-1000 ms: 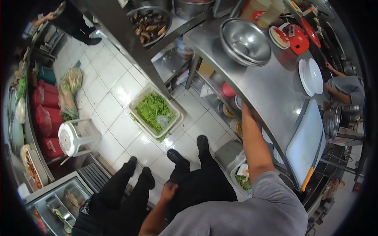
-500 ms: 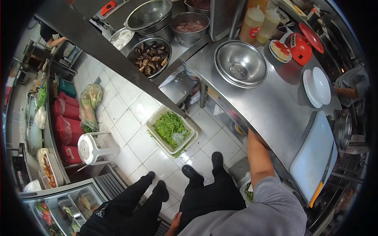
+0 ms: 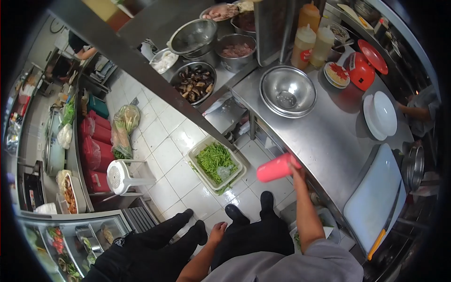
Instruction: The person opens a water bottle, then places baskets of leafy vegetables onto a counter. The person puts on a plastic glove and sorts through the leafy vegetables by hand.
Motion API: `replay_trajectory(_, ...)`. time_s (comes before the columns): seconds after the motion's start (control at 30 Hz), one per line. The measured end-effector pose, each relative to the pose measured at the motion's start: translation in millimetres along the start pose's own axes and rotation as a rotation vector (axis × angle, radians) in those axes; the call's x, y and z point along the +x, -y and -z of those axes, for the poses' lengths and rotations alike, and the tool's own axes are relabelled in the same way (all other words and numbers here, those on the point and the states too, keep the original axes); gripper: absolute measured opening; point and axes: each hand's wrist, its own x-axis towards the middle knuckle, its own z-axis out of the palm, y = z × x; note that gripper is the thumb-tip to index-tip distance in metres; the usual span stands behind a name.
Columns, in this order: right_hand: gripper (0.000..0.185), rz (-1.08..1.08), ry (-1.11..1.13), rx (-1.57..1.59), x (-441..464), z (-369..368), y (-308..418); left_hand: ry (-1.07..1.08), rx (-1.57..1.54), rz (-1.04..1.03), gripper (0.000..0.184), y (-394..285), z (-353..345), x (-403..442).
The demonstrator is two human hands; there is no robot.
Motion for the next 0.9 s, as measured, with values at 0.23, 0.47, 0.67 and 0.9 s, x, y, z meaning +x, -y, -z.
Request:
replay_trajectory(0.23, 0.054, -0.048, 0.482, 0.136, -120, -33, 42, 0.201, -0.244, 0.190, 0.070, -12, -8, 25)
replay_trajectory(0.47, 0.074, 0.242, 0.911, -0.043, -222, -61, 148, 0.678, -1.319, 0.368, 0.081, -76, 36, -32)
replay_trajectory(0.67, 0.088, 0.598, 1.121, -0.184, -275, -75, 235, 0.601, -1.438, -0.190, 0.075, -93, 62, -43)
replay_trajectory(0.9, 0.061, -0.124, 1.278, -0.581, -174, 2, 24, 1.137, -1.940, -0.114, 0.063, -69, 77, -57)
